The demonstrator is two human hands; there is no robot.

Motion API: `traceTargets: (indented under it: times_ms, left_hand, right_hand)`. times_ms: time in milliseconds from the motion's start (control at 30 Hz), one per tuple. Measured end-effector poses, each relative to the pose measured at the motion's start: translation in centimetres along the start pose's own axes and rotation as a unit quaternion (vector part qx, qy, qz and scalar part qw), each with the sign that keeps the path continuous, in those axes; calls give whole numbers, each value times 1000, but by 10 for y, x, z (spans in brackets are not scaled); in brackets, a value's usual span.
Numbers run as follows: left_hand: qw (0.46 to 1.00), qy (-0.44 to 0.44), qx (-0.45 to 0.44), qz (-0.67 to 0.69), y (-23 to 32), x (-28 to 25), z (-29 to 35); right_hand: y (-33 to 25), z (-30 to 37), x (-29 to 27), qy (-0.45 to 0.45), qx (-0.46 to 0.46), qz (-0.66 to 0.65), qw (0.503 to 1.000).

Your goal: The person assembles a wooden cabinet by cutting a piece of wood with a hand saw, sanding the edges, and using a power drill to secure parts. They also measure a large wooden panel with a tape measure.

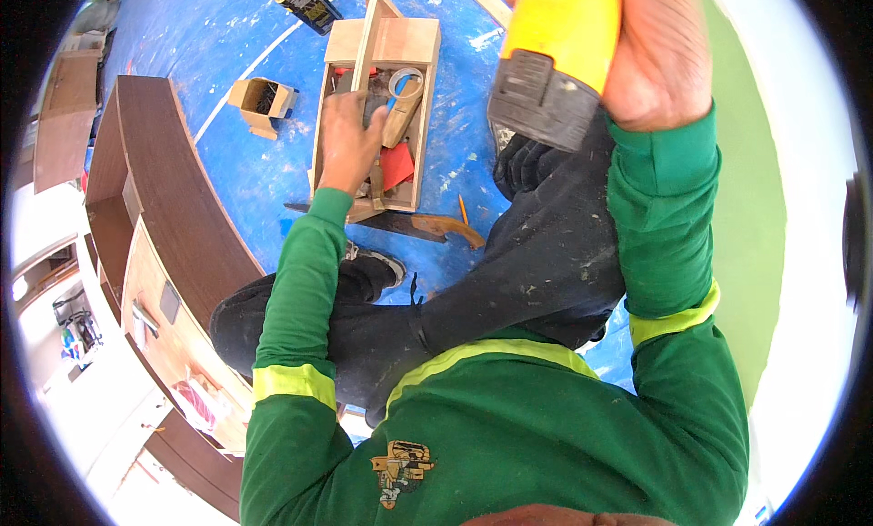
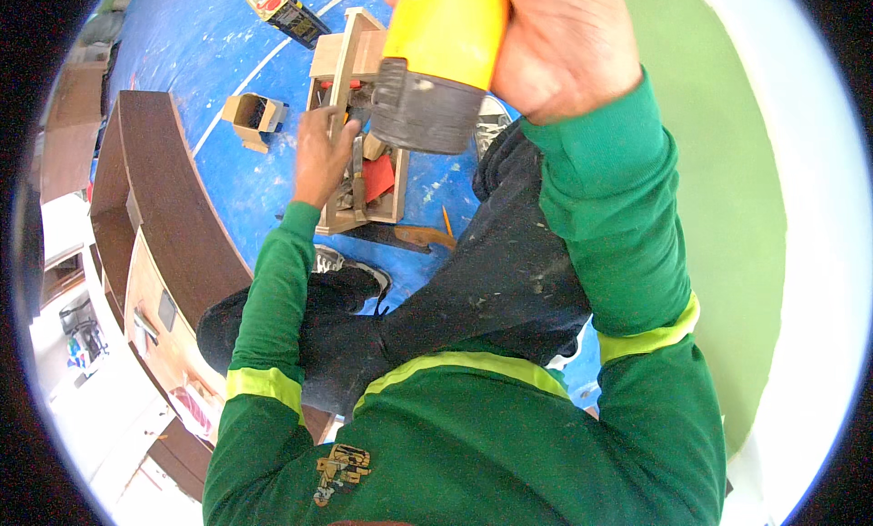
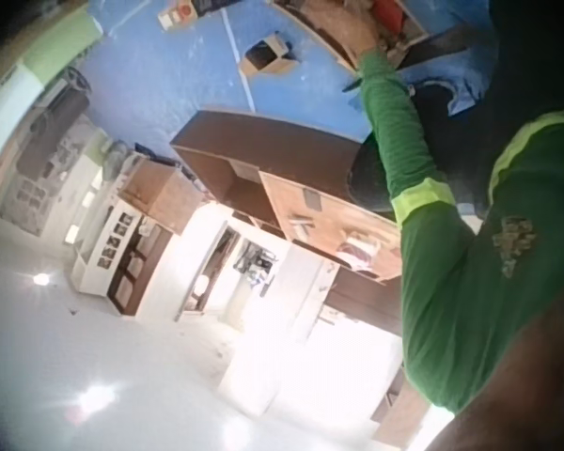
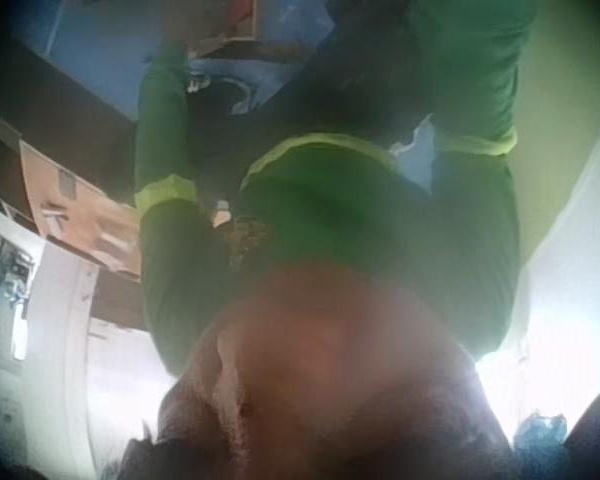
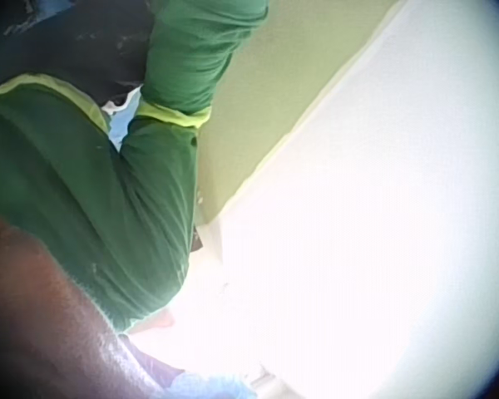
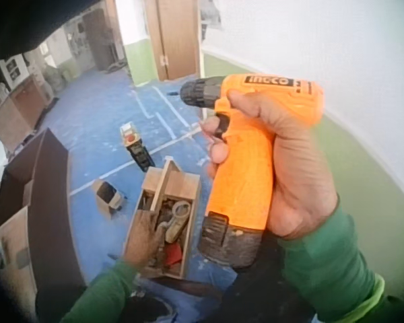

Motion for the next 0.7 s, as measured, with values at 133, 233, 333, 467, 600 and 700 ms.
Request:
traceTargets:
  times_ms: [133,233,333,467,600,700]
  left_hand:
    - [903,-146,-225,336,-7,100,-14]
    - [731,-126,-385,549,-48,207,-32]
    - [606,-28,-515,606,-59,252,-49]
    - [564,27,-547,618,-87,275,-52]
    - [531,36,-559,636,-97,289,-62]
    - [522,17,-562,642,-89,298,-66]
  right_hand:
    - [-20,7,-2,18,-11,-39,999]
    - [-36,5,-15,40,-30,-61,997]
    - [-53,7,-14,42,-47,-61,996]
    - [-48,-6,-41,4,-43,-80,996]
    - [-50,-5,-49,29,-39,-105,993]
    - [-56,2,-43,41,-38,-121,991]
Point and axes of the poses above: each hand's wrist, its own z-axis away from the middle knuckle, its own x-axis out of the palm, y = z × x, the point moved 7 cm from there along -z, towards the middle knuckle, and after that the axes turned 9 degrees about -z, right-handed, at the moved point
